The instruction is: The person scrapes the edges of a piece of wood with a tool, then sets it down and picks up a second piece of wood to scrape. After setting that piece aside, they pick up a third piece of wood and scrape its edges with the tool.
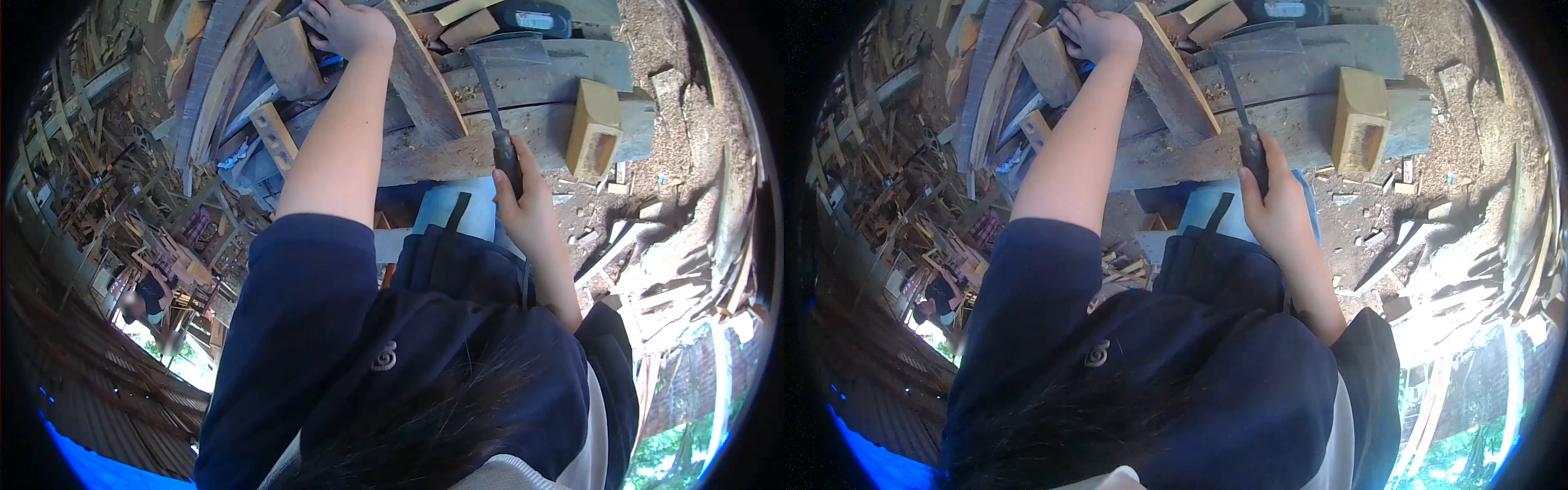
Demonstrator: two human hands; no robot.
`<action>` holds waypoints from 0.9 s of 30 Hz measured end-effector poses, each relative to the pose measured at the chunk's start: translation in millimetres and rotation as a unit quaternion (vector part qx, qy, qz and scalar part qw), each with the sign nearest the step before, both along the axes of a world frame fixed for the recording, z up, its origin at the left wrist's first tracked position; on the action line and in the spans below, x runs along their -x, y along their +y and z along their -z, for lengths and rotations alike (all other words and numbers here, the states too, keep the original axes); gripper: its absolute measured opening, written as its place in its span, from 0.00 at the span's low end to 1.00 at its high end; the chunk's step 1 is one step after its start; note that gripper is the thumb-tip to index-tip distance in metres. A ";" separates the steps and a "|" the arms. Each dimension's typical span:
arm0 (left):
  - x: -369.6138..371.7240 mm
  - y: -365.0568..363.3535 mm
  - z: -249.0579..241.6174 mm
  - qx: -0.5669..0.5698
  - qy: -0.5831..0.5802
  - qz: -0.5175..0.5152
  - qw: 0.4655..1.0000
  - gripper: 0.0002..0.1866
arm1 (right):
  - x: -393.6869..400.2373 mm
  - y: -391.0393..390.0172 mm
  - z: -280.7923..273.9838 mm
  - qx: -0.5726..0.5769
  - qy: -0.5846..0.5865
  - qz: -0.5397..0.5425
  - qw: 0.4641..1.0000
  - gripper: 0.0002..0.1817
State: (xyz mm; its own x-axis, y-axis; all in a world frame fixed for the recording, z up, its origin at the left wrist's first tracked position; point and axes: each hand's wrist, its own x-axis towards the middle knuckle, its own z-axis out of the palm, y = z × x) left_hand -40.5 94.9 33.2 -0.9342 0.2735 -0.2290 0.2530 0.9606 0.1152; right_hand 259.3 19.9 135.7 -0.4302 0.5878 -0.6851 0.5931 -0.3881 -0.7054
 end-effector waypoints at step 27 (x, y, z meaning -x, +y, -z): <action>-91.9 -150.0 -12.5 -0.496 -0.500 -0.150 0.694 0.24 | -102.4 -27.9 -20.5 -0.097 0.000 0.080 0.992 0.29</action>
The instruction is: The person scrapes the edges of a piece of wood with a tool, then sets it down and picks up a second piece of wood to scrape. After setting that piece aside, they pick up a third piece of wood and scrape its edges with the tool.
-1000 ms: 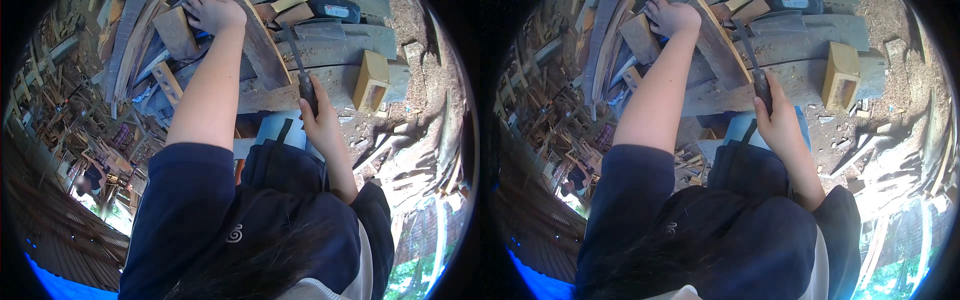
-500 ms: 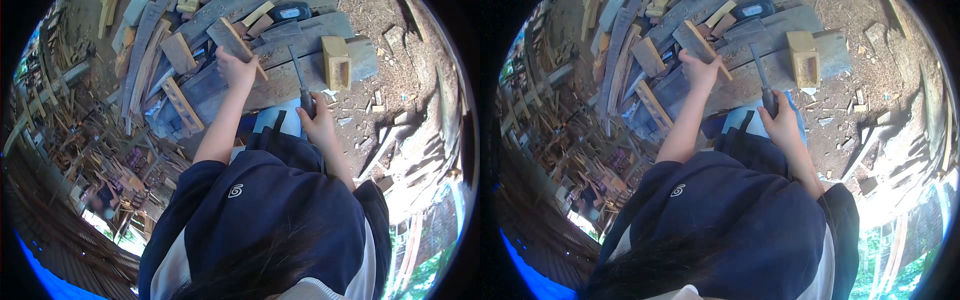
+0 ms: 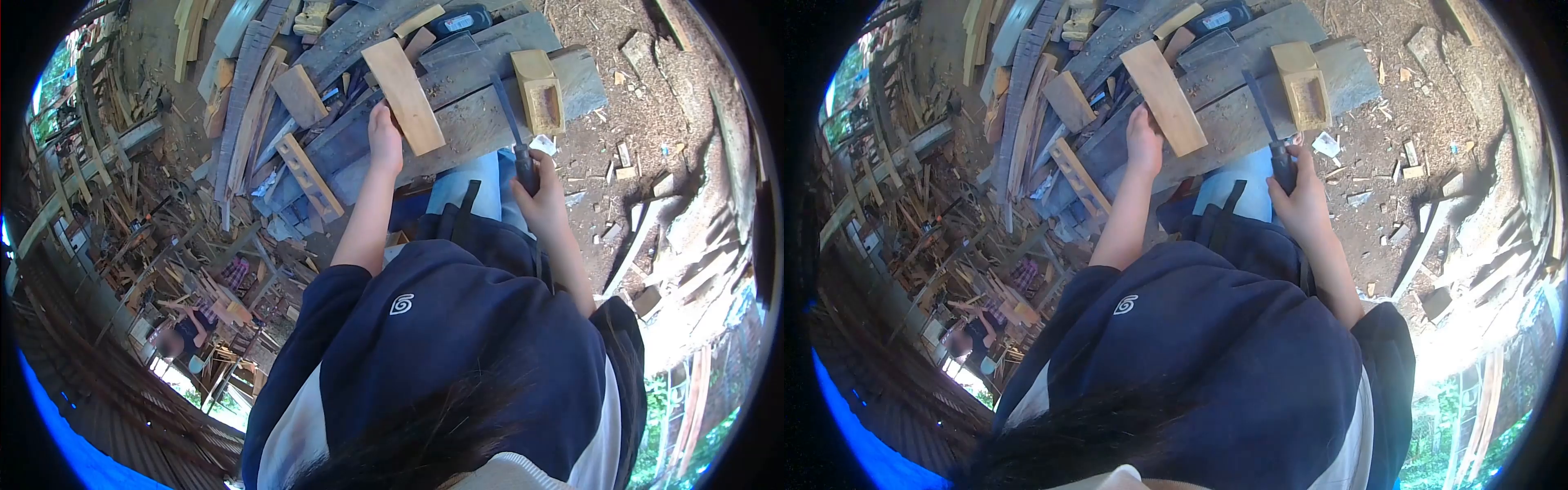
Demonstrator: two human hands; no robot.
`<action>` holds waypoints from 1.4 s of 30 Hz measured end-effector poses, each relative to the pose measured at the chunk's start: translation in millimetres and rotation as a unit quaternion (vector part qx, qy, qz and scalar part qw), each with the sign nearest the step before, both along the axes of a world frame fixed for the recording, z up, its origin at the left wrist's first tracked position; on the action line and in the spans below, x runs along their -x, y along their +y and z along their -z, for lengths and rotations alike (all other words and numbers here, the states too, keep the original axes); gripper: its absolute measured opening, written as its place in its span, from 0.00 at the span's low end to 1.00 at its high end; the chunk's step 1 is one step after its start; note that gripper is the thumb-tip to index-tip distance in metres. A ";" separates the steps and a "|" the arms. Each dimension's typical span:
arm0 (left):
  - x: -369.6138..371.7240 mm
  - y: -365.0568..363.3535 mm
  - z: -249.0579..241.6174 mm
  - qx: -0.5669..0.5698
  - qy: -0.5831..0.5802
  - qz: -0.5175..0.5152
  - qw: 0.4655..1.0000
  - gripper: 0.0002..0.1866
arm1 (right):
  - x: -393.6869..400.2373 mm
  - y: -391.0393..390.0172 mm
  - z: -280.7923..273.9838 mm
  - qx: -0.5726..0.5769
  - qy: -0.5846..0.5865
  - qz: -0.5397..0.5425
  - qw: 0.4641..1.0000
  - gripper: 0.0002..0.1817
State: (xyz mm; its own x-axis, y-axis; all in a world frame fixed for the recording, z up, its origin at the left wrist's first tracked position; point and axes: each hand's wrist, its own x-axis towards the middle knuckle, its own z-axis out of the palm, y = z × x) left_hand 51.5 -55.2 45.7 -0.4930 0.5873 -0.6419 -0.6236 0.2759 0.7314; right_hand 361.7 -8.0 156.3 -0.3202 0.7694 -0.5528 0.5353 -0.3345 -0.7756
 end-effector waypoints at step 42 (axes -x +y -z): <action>42.5 109.0 -21.8 0.134 0.832 0.213 0.494 0.37 | -122.5 -47.8 -4.5 -0.040 -0.224 0.250 0.941 0.27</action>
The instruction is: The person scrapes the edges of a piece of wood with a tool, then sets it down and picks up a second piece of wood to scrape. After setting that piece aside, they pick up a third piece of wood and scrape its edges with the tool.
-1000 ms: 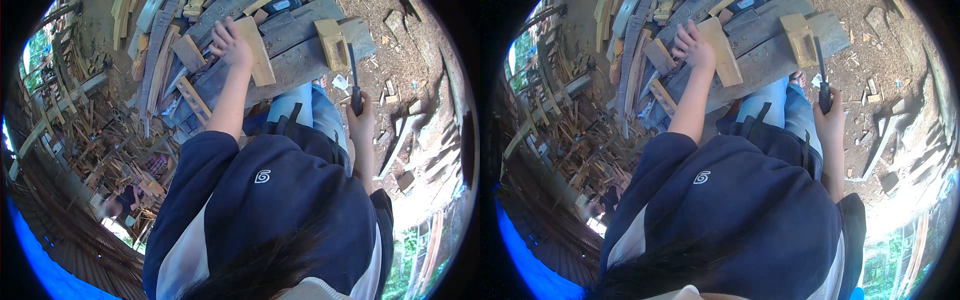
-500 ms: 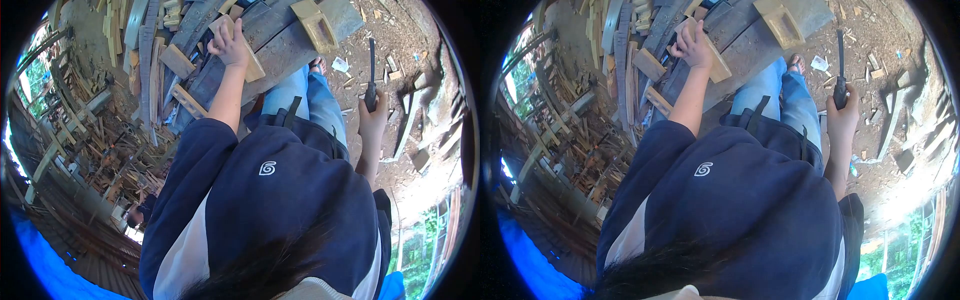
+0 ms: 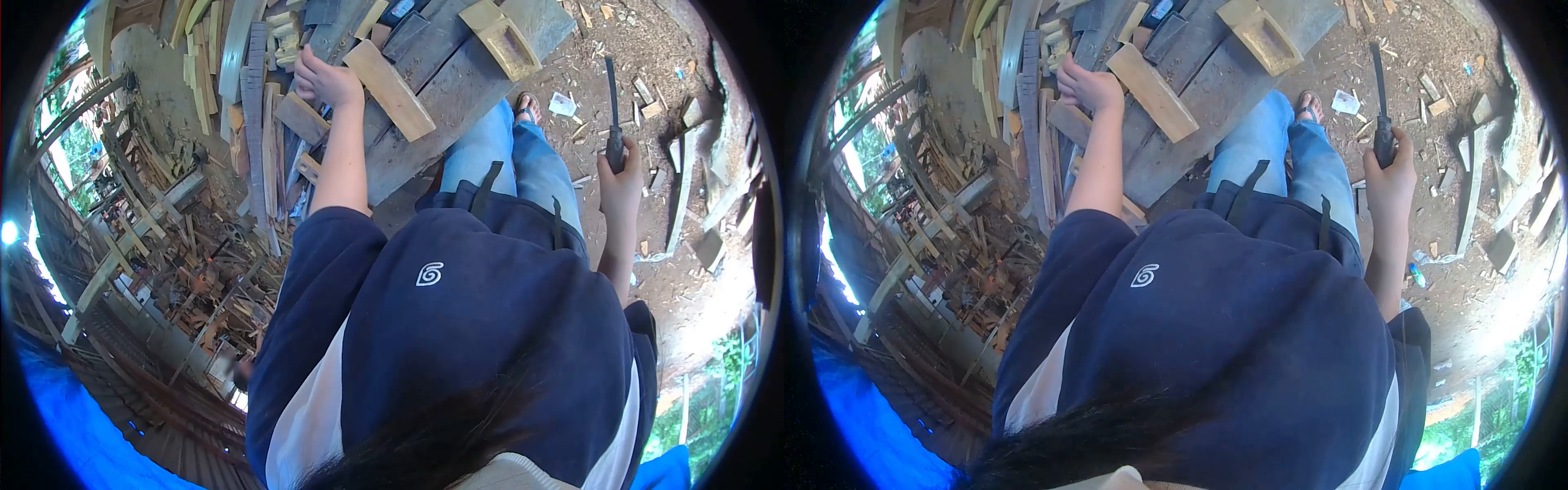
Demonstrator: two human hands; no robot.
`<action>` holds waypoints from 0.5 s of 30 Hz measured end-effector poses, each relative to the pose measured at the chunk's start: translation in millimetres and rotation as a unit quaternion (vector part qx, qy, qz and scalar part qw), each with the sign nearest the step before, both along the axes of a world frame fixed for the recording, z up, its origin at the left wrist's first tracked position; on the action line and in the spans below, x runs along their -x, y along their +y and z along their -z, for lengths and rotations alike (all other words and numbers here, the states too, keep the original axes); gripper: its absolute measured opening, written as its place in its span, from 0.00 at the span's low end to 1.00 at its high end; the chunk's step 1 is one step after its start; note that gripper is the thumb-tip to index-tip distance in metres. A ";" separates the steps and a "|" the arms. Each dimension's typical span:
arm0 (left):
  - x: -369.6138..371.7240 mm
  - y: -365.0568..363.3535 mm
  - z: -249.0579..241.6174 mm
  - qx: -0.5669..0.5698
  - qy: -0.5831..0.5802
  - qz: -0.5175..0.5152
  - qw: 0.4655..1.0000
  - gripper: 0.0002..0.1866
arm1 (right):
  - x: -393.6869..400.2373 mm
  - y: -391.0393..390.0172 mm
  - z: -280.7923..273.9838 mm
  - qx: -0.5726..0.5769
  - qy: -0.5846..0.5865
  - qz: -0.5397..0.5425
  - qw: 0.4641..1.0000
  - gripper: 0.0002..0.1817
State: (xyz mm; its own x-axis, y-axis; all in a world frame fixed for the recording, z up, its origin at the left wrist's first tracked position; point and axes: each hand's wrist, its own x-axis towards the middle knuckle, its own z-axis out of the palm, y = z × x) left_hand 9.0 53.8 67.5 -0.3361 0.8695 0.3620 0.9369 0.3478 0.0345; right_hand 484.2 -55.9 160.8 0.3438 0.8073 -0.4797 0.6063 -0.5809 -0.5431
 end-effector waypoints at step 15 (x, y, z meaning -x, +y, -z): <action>-5.2 22.4 43.6 0.033 0.090 -0.019 0.995 0.30 | 14.5 3.1 11.1 0.017 -0.009 -0.025 0.999 0.26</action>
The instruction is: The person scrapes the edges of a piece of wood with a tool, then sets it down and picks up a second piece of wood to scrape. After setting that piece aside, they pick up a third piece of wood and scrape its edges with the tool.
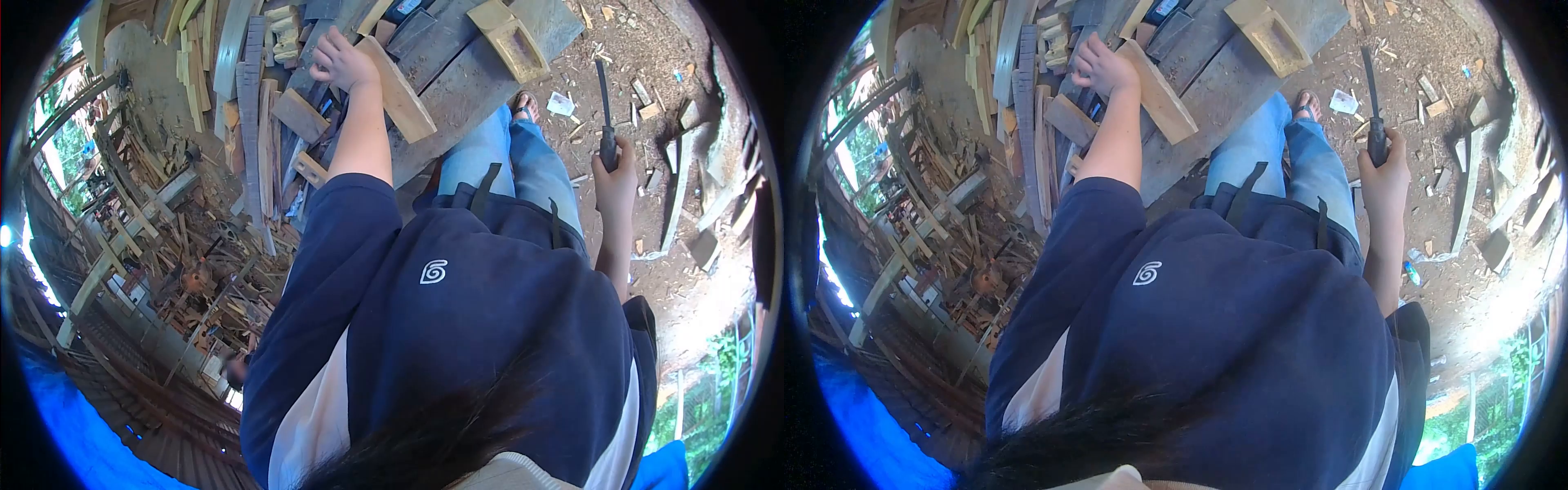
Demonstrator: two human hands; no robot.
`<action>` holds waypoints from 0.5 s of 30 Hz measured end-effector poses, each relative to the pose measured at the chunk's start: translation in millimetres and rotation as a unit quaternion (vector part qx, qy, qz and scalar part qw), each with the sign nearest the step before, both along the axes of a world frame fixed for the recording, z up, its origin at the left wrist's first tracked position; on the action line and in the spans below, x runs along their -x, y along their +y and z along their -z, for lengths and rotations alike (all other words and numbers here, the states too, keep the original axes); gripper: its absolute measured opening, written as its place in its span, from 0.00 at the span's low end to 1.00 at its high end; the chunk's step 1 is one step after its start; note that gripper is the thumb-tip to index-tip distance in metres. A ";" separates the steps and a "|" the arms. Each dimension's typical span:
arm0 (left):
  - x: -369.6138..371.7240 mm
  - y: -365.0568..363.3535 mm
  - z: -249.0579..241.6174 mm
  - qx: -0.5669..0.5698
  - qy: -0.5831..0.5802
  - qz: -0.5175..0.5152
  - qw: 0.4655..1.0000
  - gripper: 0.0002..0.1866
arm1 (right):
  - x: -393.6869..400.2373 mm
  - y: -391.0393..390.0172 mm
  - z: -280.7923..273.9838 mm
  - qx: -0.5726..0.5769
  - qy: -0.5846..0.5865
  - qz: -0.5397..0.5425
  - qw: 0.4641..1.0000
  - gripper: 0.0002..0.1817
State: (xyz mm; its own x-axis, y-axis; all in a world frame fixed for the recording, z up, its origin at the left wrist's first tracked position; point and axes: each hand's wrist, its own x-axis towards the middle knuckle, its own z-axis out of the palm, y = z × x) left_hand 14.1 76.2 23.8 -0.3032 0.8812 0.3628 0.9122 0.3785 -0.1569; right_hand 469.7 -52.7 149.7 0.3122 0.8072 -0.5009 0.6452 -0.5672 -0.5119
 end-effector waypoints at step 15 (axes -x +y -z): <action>-15.0 -77.3 -12.7 -0.073 -0.389 -0.038 0.917 0.31 | 43.1 14.9 -8.2 -0.028 0.064 -0.042 0.997 0.24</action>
